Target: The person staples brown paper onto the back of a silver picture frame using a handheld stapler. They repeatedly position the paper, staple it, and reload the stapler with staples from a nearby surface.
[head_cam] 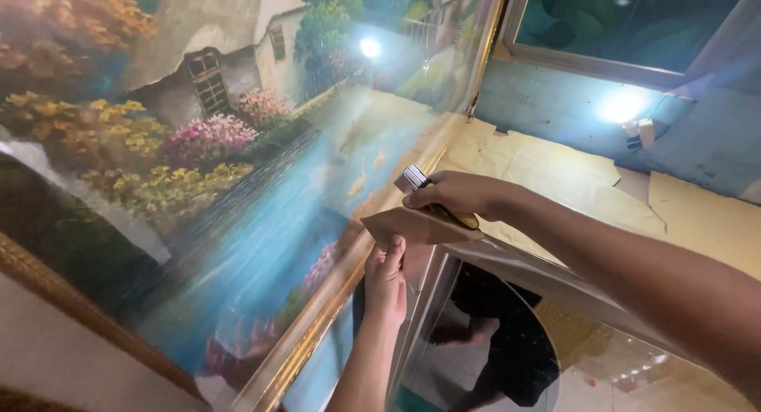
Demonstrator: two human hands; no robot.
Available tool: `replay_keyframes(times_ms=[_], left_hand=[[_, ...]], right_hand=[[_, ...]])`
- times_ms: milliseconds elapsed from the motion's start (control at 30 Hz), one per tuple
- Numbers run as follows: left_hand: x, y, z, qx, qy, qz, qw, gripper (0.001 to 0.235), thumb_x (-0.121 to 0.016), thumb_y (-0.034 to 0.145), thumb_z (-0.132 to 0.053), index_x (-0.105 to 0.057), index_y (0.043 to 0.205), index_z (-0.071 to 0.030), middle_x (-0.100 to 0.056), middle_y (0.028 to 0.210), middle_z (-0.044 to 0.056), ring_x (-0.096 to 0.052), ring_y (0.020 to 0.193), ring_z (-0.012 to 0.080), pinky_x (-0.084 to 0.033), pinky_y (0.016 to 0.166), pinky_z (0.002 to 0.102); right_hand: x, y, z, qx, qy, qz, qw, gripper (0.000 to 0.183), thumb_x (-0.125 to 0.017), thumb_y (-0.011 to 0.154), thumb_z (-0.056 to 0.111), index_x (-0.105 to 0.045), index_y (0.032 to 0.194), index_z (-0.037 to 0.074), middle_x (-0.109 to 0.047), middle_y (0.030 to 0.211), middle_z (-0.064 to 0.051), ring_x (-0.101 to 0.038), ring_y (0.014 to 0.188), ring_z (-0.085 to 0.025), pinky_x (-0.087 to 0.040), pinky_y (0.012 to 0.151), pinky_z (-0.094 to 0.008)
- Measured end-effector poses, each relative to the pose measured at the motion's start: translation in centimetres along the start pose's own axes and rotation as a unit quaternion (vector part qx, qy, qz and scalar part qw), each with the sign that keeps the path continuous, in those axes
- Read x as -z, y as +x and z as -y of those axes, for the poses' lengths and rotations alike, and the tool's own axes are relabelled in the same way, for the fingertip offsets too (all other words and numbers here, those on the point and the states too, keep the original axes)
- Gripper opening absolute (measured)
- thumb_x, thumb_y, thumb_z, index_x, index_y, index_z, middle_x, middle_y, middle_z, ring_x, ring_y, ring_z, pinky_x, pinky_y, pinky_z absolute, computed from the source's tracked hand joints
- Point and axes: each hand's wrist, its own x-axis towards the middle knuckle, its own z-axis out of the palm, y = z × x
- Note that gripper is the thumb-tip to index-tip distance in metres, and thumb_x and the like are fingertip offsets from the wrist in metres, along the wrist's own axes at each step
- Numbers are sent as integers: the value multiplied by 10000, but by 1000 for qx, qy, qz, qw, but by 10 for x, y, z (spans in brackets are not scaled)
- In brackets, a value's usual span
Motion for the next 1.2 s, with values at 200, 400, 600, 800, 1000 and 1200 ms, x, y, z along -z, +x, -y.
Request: replay_keyframes(times_ms=[200,400,600,800,1000,1200], left_hand=[[-6,27,18,-5,6,-22,1000,278,-634,786,-335,-617,973,-130,-619,951,74,-558,894,175,-408,850,327],[-23,56,23,53,-12,-92,994,334,-623,790,-318,-627,1005,-63,-558,896,83,-510,886,190,-396,889,354],[-31,91,24,182,208,-21,961,293,-599,788,-342,-682,865,-72,-615,742,98,-598,724,212,-461,654,300],[-70,62,-15,217,323,-24,921,660,-400,575,120,-361,1234,133,-292,1359,256,-214,1291,403,-204,1033,510],[-47,67,10,-96,367,-133,916,238,-736,707,-166,-578,880,-123,-658,653,14,-637,634,139,-472,563,248],[-71,10,-2,-111,364,-156,911,444,-258,924,-328,-633,901,-91,-677,873,134,-619,907,333,-474,767,416]], right_hand=[[10,34,-22,-10,60,-17,998,328,-690,625,281,-640,793,3,-596,681,-140,-618,638,-250,-506,577,-330],[10,40,-34,-54,289,-34,955,333,-703,614,184,-589,830,-42,-617,731,-189,-633,665,-294,-506,612,-373],[23,51,-40,-60,362,-86,926,318,-696,603,136,-535,808,-46,-543,658,-119,-585,567,-242,-510,558,-382],[31,80,-60,9,399,-163,902,228,-624,628,142,-482,761,23,-434,609,-24,-483,494,-132,-456,481,-316],[27,73,-48,17,215,-264,940,348,-570,659,286,-472,864,22,-404,349,-80,-420,411,-219,-340,474,-306],[24,86,-60,-12,239,-264,934,379,-563,668,282,-433,919,29,-393,353,-98,-391,389,-218,-322,441,-299]])
